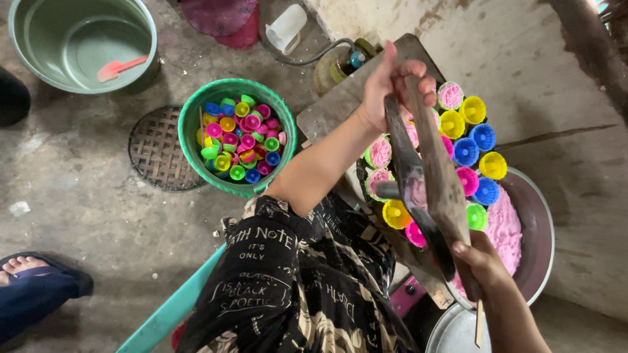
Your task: The person sits at a low work table and uses a wooden hand press with a white tube to pipe pink batter from a large basin into colorful plastic flower molds arranged on a board. They repeatedly scoop batter onto the press, squeeze it through the tube into each mold, and fill the molds one after another.
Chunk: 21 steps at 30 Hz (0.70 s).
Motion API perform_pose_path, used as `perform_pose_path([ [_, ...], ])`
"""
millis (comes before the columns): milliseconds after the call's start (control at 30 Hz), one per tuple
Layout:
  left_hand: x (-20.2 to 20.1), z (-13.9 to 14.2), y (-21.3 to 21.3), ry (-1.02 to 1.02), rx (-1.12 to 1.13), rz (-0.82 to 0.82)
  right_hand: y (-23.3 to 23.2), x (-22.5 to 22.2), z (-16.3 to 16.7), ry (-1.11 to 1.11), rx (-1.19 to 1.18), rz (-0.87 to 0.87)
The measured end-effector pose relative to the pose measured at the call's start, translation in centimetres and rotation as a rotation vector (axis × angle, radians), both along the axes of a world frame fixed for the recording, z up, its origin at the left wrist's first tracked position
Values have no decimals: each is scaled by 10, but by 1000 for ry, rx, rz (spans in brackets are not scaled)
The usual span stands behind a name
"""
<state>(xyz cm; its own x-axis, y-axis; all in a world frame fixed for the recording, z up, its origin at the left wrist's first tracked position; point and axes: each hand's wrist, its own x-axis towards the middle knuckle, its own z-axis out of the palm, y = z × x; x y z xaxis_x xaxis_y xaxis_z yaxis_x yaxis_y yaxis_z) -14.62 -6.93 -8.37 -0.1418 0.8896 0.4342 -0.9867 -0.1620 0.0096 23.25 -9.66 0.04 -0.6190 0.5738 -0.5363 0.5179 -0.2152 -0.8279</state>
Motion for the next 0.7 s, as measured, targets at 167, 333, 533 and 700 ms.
perform_pose_path([
  [167,-13,-6,21,16,-58,74,33,-3,-29,-102,150,41],
  [333,7,-11,27,-16,-70,82,44,22,-42,-162,110,3],
  [533,2,34,4,37,-111,59,39,54,-76,-36,-29,-179],
  [700,0,92,7,68,-316,-108,37,52,-49,176,10,16],
])
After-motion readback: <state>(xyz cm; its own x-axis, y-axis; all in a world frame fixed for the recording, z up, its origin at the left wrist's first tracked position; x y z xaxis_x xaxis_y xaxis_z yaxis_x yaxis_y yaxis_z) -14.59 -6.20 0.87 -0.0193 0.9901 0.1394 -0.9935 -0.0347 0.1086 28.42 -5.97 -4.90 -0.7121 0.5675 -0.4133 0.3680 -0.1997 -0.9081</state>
